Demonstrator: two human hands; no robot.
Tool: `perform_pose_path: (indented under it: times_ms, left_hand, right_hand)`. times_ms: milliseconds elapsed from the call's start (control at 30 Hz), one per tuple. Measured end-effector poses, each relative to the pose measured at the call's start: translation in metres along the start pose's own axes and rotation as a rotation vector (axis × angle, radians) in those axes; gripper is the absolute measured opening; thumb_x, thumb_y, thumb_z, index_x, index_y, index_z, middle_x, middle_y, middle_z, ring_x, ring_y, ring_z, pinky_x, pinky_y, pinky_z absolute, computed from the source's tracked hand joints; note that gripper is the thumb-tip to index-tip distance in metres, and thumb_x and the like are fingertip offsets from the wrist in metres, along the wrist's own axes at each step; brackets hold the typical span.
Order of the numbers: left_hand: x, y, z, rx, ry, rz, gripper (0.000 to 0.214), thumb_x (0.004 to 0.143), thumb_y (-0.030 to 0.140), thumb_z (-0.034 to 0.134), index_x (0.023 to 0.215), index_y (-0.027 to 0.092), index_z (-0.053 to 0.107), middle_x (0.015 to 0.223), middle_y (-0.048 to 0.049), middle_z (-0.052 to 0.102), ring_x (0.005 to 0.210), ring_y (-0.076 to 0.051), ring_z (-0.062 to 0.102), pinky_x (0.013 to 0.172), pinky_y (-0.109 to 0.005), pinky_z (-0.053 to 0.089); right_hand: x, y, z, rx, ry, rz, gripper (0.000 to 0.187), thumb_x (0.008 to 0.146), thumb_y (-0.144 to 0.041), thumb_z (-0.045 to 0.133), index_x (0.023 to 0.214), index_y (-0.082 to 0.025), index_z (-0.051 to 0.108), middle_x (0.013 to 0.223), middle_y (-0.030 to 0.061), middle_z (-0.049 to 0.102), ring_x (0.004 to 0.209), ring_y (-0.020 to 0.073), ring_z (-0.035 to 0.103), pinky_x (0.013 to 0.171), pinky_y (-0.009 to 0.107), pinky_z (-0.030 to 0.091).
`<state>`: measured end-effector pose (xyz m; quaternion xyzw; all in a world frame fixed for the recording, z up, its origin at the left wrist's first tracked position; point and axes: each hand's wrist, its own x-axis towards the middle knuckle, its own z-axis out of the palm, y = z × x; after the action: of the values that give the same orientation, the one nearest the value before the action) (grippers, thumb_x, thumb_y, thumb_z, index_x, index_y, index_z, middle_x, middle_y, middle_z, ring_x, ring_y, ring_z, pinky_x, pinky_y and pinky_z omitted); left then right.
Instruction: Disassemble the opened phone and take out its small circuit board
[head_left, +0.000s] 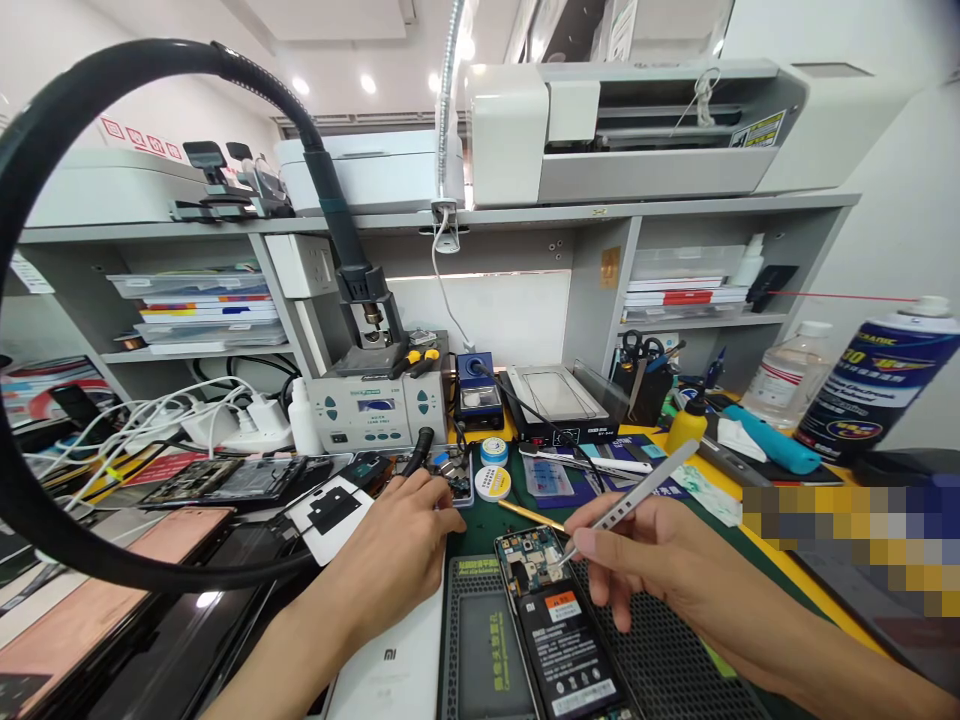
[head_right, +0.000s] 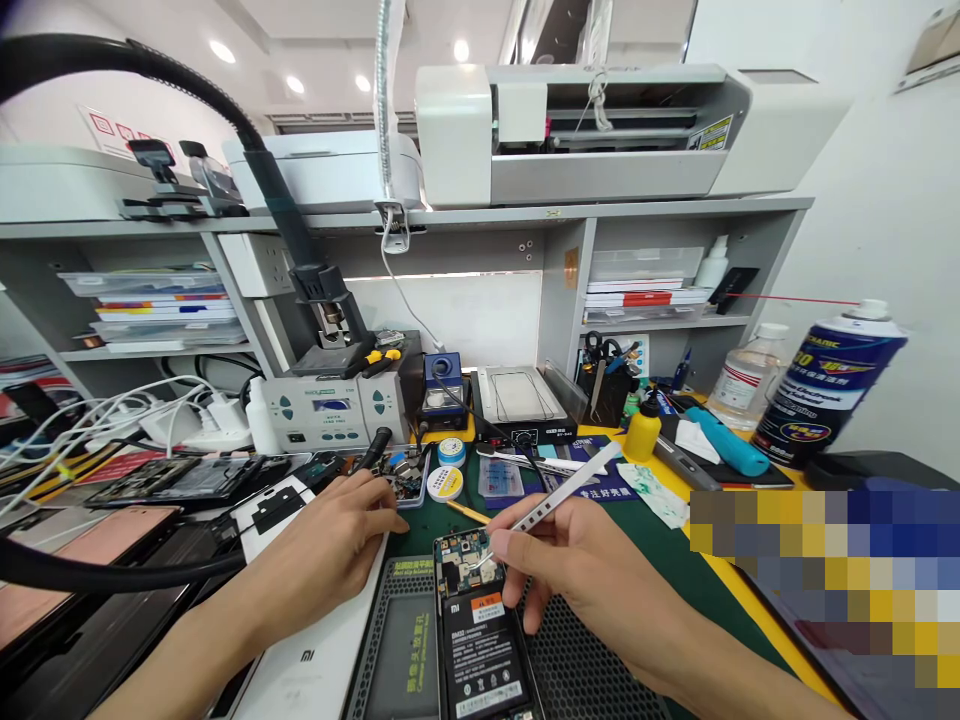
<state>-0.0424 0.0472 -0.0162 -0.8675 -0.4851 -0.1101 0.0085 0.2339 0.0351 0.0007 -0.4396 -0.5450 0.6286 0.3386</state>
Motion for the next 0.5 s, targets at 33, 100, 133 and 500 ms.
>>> perform_pose_path:
  times_ms: [33,100,133,500]
  left_hand:
    - [0.000,0.000,0.000,-0.007,-0.001,-0.001,0.041,0.088,0.002,0.043,0.101,0.022,0.076,0.101,-0.0075,0.064,0.095,-0.028,0.055,0.086,-0.048,0.046]
    - [0.001,0.000,0.000,-0.024,0.001,-0.009,0.038,0.091,0.004,0.042,0.099,0.020,0.075,0.099,-0.0082,0.064,0.094,-0.028,0.055,0.085,-0.049,0.046]
    - [0.002,0.000,0.000,-0.034,0.005,-0.015,0.037,0.092,0.005,0.040,0.099,0.019,0.074,0.098,-0.0086,0.064,0.094,-0.029,0.055,0.085,-0.050,0.046]
    - [-0.009,0.034,-0.021,-0.278,-0.116,-0.063,0.053,0.084,0.038,0.066,0.135,0.027,0.056,0.134,-0.0075,0.061,0.129,-0.032,0.055,0.110,-0.054,0.045]
  right_hand:
    - [0.000,0.000,0.000,-0.003,-0.002,-0.001,0.031,0.087,-0.045,0.077,0.097,-0.017,0.069,0.065,-0.0003,0.067,0.060,0.0131,0.060,0.054,0.024,0.051]
    - [0.001,0.000,0.000,-0.010,-0.004,-0.002,0.031,0.088,-0.046,0.076,0.098,-0.018,0.069,0.066,-0.0001,0.068,0.059,0.0129,0.060,0.055,0.025,0.052]
    - [0.001,0.000,-0.001,-0.016,-0.005,-0.004,0.032,0.088,-0.047,0.076,0.098,-0.018,0.069,0.067,0.0000,0.068,0.059,0.0129,0.059,0.055,0.025,0.052]
    - [0.007,-0.003,-0.009,-0.209,0.167,-0.084,0.028,0.090,-0.044,0.072,0.099,-0.017,0.071,0.072,0.0025,0.074,0.055,0.0129,0.063,0.059,0.028,0.051]
